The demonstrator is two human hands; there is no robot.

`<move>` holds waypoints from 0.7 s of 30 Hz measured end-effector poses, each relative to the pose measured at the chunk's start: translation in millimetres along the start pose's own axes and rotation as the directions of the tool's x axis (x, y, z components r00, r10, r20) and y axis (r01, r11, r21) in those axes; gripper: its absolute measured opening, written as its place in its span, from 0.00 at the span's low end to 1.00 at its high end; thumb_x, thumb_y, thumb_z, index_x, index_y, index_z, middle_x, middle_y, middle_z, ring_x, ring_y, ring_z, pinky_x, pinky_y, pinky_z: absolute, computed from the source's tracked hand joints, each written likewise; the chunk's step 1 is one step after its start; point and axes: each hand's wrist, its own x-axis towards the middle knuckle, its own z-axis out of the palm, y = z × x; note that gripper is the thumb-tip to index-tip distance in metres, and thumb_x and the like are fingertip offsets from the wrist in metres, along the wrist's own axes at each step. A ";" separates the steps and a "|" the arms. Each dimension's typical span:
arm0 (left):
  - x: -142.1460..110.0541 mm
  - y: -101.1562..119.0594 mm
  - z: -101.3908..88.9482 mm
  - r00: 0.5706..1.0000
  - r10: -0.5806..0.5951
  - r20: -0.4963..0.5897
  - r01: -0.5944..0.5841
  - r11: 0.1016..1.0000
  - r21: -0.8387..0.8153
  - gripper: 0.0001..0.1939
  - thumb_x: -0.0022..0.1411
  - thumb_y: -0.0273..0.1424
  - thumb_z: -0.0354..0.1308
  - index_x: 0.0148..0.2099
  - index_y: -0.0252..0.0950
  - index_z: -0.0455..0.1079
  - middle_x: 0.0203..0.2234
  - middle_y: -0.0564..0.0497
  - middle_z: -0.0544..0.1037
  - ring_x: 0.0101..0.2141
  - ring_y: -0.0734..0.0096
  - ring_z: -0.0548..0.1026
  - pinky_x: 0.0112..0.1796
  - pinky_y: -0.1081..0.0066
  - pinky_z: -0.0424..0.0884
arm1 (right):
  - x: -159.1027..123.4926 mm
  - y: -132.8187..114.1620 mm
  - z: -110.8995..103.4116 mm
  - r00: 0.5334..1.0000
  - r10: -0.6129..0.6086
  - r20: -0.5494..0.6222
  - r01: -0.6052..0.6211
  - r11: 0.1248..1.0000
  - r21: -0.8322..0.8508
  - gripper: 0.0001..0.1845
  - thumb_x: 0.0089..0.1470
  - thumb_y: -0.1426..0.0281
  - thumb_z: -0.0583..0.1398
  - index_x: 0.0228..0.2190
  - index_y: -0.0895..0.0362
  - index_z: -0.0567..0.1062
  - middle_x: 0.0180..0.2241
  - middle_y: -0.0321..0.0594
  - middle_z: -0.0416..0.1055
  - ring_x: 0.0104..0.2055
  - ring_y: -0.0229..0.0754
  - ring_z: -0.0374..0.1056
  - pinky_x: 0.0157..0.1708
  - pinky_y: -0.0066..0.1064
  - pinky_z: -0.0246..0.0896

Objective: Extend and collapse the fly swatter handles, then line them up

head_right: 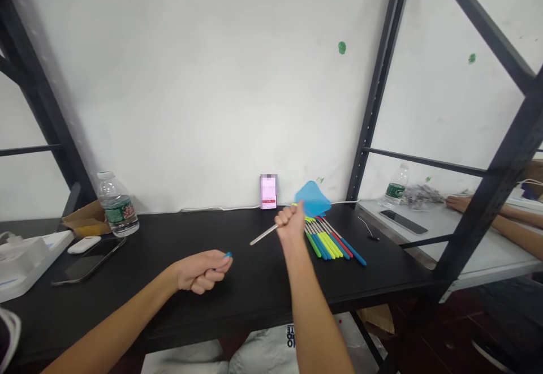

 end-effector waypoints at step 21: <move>34.8 -1.9 -67.0 0.324 0.817 -0.477 0.414 0.330 0.848 0.12 0.66 0.35 0.43 0.30 0.38 0.59 0.27 0.50 0.68 0.31 0.68 0.69 0.34 0.70 0.61 | 16.8 48.4 13.1 0.929 0.278 0.243 -0.212 0.940 -0.267 0.25 0.56 0.53 0.56 0.19 0.54 0.53 0.13 0.22 0.41 0.13 0.28 0.33 0.12 0.22 0.32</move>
